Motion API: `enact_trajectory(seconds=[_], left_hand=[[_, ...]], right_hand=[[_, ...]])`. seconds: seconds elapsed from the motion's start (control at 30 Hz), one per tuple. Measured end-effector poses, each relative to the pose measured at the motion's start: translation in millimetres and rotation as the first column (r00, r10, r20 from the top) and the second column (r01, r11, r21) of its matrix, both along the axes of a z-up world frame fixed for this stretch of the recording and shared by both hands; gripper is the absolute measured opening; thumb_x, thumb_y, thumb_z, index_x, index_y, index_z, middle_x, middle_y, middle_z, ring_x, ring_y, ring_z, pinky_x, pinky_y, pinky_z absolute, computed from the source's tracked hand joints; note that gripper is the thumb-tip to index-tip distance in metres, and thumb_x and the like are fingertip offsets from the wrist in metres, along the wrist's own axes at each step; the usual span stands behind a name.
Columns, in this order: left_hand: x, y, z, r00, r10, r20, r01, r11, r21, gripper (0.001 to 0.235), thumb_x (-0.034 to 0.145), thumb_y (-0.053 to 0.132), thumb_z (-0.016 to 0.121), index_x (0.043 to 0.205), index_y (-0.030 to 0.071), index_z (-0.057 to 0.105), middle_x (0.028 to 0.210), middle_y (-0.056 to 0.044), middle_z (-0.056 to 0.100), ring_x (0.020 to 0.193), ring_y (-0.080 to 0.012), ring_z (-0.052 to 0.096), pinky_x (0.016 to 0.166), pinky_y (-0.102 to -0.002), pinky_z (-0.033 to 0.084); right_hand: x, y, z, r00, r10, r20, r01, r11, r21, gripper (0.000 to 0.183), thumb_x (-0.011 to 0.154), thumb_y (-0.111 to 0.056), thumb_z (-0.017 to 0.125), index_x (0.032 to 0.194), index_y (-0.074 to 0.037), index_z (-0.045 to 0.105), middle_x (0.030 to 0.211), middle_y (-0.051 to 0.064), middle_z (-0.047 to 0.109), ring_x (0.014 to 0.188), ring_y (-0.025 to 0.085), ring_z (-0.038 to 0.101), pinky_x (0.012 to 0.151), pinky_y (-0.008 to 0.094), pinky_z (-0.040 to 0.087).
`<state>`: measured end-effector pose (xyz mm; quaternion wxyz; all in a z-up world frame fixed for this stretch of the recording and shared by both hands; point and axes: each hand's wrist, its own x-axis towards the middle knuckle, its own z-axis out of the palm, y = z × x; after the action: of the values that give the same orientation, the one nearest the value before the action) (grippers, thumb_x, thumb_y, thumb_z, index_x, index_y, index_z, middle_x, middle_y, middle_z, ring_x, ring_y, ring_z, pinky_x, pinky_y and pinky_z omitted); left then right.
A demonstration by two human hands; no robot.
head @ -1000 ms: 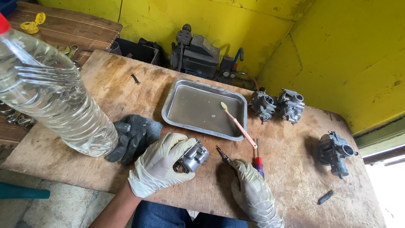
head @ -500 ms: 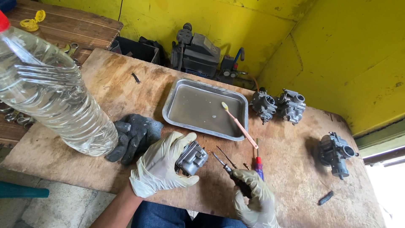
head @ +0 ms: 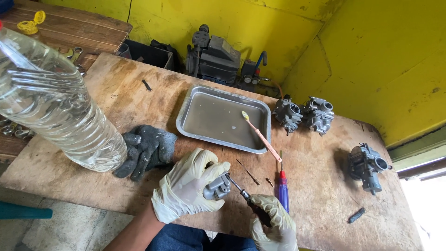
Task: Disassembling and cleaning a motorcycle carburetor using a screwdriver and a small brush on a workbench.
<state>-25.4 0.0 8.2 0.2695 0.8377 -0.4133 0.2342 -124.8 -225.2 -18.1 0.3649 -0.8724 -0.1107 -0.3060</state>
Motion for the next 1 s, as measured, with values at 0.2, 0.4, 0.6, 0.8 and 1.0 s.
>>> enact_trajectory(seconds=[0.2, 0.4, 0.6, 0.8, 1.0], left_hand=[[-3, -11, 4, 1.0, 0.018, -0.001, -0.018, 0.999, 0.028, 0.07, 0.053, 0.036, 0.077, 0.115, 0.007, 0.06, 0.093, -0.01, 0.046, 0.075, -0.0281, 0.046, 0.049, -0.043, 0.044], [-4, -17, 15, 0.996, 0.087, -0.026, -0.083, 0.985, 0.151, 0.067, 0.05, 0.05, 0.08, 0.1, 0.011, 0.06, 0.089, -0.008, 0.048, 0.078, -0.0286, 0.046, 0.045, -0.045, 0.044], [-4, -21, 12, 0.991, 0.103, -0.083, -0.083, 0.973, 0.217, 0.07, 0.048, 0.056, 0.083, 0.094, 0.012, 0.055, 0.09, -0.008, 0.045, 0.078, -0.0277, 0.045, 0.041, -0.043, 0.043], [-1, -24, 4, 0.995, 0.025, 0.094, -0.025, 1.0, 0.001, 0.054, 0.051, 0.042, 0.074, 0.093, 0.011, 0.059, 0.096, -0.007, 0.046, 0.103, -0.0302, 0.045, 0.076, -0.044, 0.046], [-1, -32, -13, 0.983, 0.012, 0.184, -0.041, 0.987, 0.155, 0.06, 0.053, 0.051, 0.076, 0.094, 0.009, 0.062, 0.096, -0.007, 0.061, 0.1, -0.028, 0.056, 0.099, -0.059, 0.034]], right_hand=[[-3, -6, -18, 0.999, -0.002, 0.047, 0.006, 0.997, -0.081, 0.036, 0.075, -0.003, 0.054, 0.107, -0.015, 0.064, 0.097, 0.001, 0.07, 0.083, 0.013, 0.072, 0.068, 0.021, 0.058], [-1, -7, -22, 0.989, -0.084, 0.122, 0.105, 0.979, -0.175, 0.037, 0.076, -0.005, 0.062, 0.109, -0.021, 0.065, 0.098, 0.0, 0.068, 0.08, 0.013, 0.071, 0.064, 0.024, 0.058], [-1, -18, -23, 0.962, 0.039, 0.269, 0.074, 0.915, -0.397, 0.028, 0.084, -0.014, 0.063, 0.112, -0.015, 0.064, 0.107, 0.008, 0.067, 0.088, 0.023, 0.071, 0.073, 0.035, 0.059], [-8, -28, -39, 0.964, 0.09, 0.249, 0.042, 0.877, -0.479, 0.042, 0.083, -0.017, 0.071, 0.123, -0.013, 0.059, 0.109, 0.011, 0.066, 0.085, 0.026, 0.069, 0.07, 0.039, 0.056], [-11, -22, -54, 0.984, 0.006, 0.18, 0.083, 0.871, -0.484, 0.043, 0.085, -0.019, 0.066, 0.126, -0.016, 0.057, 0.098, 0.006, 0.065, 0.069, 0.024, 0.066, 0.054, 0.039, 0.053]])
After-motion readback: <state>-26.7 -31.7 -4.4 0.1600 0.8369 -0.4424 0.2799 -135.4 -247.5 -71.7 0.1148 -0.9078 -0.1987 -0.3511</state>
